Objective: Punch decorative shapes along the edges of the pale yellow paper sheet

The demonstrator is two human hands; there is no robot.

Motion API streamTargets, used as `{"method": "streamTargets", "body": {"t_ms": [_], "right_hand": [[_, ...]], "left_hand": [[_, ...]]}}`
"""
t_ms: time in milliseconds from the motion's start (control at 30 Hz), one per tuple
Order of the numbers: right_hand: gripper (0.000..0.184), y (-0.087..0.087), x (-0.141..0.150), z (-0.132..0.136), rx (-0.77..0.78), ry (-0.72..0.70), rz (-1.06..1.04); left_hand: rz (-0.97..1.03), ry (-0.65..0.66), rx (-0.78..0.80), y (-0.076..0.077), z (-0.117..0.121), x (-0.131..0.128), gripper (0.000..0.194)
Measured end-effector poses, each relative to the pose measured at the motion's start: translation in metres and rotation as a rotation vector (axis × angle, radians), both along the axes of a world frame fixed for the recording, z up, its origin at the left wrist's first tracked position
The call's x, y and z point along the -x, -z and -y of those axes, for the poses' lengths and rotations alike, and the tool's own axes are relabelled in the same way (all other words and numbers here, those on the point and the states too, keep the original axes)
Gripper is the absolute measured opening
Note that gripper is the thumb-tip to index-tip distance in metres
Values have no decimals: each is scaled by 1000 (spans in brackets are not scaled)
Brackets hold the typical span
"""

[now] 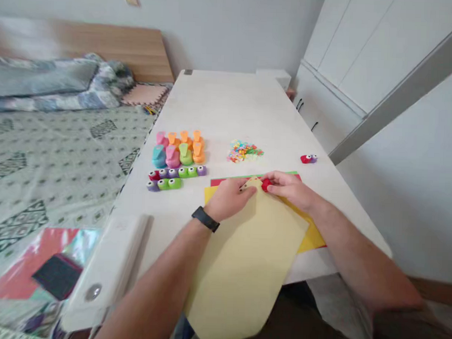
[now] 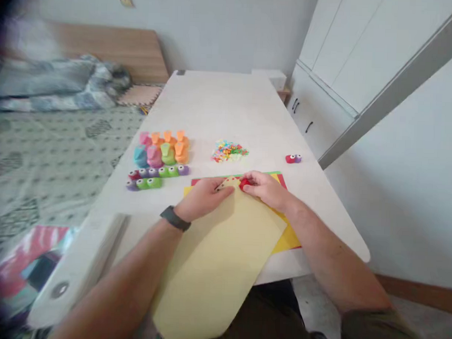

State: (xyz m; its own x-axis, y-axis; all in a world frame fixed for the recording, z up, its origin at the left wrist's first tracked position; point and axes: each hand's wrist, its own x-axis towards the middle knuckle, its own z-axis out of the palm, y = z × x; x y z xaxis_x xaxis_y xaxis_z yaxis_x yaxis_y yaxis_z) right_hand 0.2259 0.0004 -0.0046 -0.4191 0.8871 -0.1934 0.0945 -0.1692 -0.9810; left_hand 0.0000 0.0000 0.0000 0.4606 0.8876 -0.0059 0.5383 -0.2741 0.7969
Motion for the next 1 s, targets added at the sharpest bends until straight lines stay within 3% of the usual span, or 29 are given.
{"method": "streamTargets", "body": {"t_ms": [400, 1000], "right_hand": [[32, -2, 0, 0, -133, -49, 83], [33, -7, -3, 0, -53, 72, 43]], "left_hand": [[28, -27, 25, -1, 0, -1, 38], [-14, -60, 48, 1, 0, 1, 39]]}}
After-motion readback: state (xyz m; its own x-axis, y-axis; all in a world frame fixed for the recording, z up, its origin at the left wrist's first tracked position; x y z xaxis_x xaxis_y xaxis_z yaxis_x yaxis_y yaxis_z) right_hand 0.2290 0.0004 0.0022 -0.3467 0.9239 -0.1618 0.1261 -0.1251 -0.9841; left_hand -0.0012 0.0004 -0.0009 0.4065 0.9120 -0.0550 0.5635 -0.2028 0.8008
